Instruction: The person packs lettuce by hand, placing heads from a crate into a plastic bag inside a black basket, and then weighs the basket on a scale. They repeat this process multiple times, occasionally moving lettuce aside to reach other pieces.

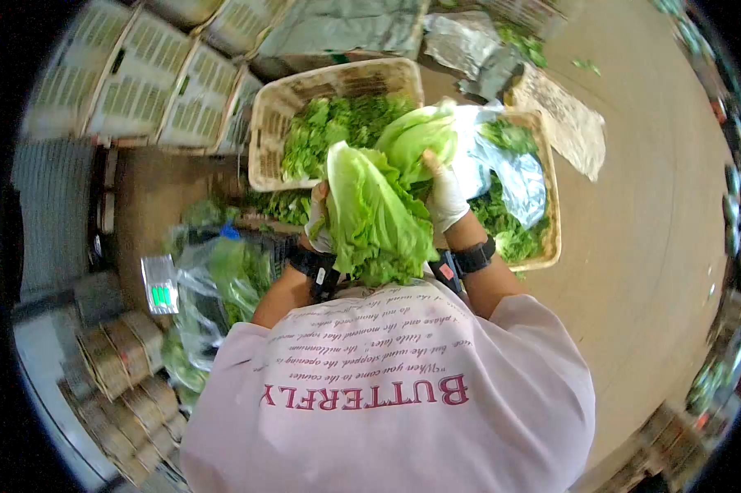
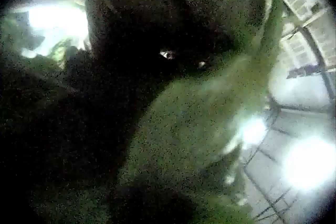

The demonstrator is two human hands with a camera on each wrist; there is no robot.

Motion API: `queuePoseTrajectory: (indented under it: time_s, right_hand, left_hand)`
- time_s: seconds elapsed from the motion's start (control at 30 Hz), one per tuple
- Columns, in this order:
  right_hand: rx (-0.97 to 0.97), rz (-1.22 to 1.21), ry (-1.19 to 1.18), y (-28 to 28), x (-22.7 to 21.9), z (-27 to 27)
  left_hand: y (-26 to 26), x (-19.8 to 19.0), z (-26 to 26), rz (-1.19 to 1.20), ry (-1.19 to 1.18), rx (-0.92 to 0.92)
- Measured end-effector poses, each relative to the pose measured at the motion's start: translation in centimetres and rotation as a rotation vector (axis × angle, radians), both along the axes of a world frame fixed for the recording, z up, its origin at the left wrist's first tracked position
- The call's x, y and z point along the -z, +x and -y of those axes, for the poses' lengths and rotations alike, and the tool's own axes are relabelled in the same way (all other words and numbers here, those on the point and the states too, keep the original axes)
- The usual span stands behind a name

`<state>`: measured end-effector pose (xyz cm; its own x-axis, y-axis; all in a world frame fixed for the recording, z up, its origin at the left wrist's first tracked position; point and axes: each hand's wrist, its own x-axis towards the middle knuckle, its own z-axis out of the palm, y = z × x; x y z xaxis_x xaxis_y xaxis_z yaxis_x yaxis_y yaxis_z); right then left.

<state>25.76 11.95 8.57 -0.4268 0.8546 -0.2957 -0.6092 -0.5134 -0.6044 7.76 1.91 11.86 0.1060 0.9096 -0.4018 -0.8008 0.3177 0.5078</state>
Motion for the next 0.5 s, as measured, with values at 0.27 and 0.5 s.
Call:
queuePoseTrajectory:
  time_s: [0.27,0.5]
  right_hand:
    - [-0.446,0.55,0.504,-8.7,1.7,-4.4]
    - [-1.112,0.392,0.794,-24.4,-2.6,5.3]
  left_hand:
    - [-8.8,-1.3,6.8,0.131,-0.087,-0.449]
    - [-13.6,-1.2,18.0,-0.077,-0.131,-0.796]
